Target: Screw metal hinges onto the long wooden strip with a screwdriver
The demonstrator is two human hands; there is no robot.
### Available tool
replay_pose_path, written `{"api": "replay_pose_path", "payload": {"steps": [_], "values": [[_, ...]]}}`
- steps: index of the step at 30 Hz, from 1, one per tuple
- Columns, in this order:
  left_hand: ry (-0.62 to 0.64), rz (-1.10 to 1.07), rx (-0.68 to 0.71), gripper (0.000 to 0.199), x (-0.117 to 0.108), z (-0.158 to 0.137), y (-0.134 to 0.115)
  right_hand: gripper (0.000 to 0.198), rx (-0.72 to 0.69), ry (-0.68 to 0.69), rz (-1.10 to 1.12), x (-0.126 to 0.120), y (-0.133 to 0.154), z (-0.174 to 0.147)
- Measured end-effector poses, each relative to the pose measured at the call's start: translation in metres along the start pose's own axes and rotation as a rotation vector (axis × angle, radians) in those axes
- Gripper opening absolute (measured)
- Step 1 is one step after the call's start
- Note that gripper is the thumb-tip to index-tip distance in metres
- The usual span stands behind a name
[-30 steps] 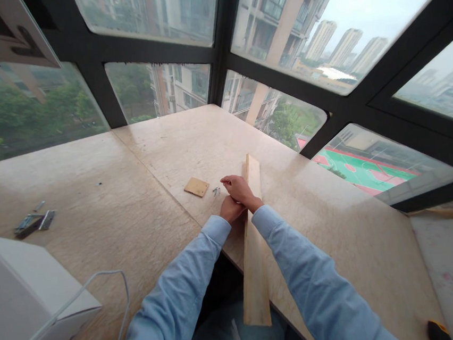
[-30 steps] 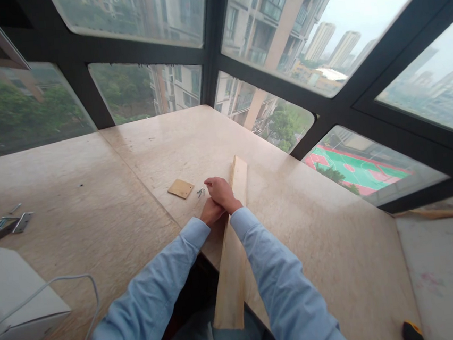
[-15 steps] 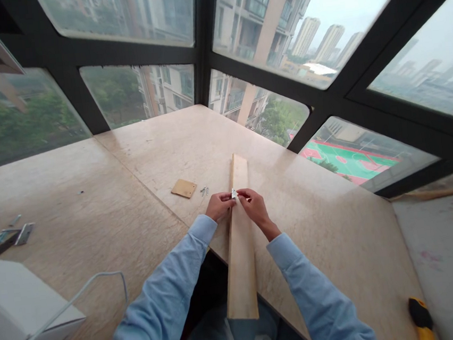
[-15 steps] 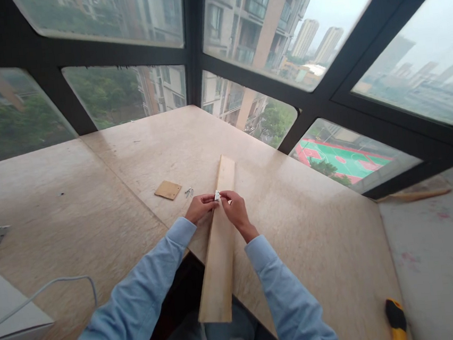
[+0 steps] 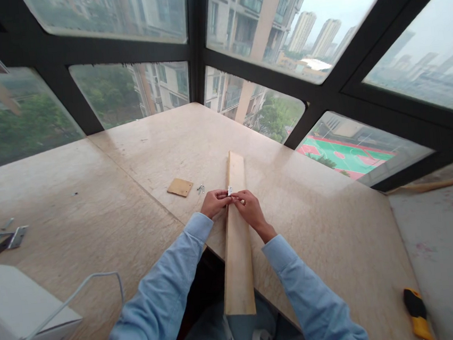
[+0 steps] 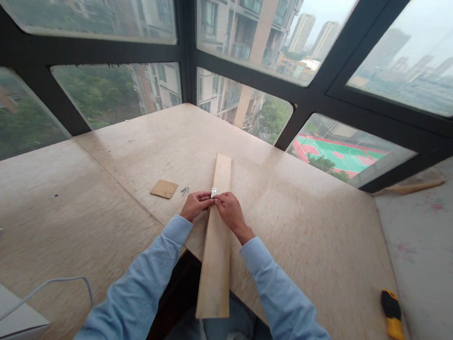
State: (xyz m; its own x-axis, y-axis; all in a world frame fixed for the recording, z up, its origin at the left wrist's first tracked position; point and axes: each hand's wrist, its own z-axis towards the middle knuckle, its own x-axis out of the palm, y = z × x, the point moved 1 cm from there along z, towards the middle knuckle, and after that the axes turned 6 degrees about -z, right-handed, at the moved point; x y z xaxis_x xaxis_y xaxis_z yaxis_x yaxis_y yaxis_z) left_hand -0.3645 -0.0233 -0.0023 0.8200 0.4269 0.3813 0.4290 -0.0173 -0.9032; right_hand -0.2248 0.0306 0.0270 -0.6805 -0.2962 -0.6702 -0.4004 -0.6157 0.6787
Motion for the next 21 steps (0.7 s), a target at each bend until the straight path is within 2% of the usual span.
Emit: {"api": "replay_pose_path", "payload": {"steps": [5,9,15,21], "values": [[-0.047,0.020,-0.074,0.054,0.002,-0.003,-0.003,0.021,0.129,-0.046,0.169,-0.013,-0.003,-0.039],[-0.073,0.033,-0.082,0.049,0.004,-0.005,-0.008,0.021,0.247,-0.153,0.221,-0.043,-0.017,-0.090],[-0.062,0.091,-0.091,0.047,0.002,-0.006,-0.015,0.027,0.502,-0.380,0.145,-0.125,-0.051,-0.180],[-0.040,0.189,-0.089,0.039,0.001,-0.004,-0.018,0.034,0.677,-0.653,-0.130,-0.213,-0.079,-0.277]]}}
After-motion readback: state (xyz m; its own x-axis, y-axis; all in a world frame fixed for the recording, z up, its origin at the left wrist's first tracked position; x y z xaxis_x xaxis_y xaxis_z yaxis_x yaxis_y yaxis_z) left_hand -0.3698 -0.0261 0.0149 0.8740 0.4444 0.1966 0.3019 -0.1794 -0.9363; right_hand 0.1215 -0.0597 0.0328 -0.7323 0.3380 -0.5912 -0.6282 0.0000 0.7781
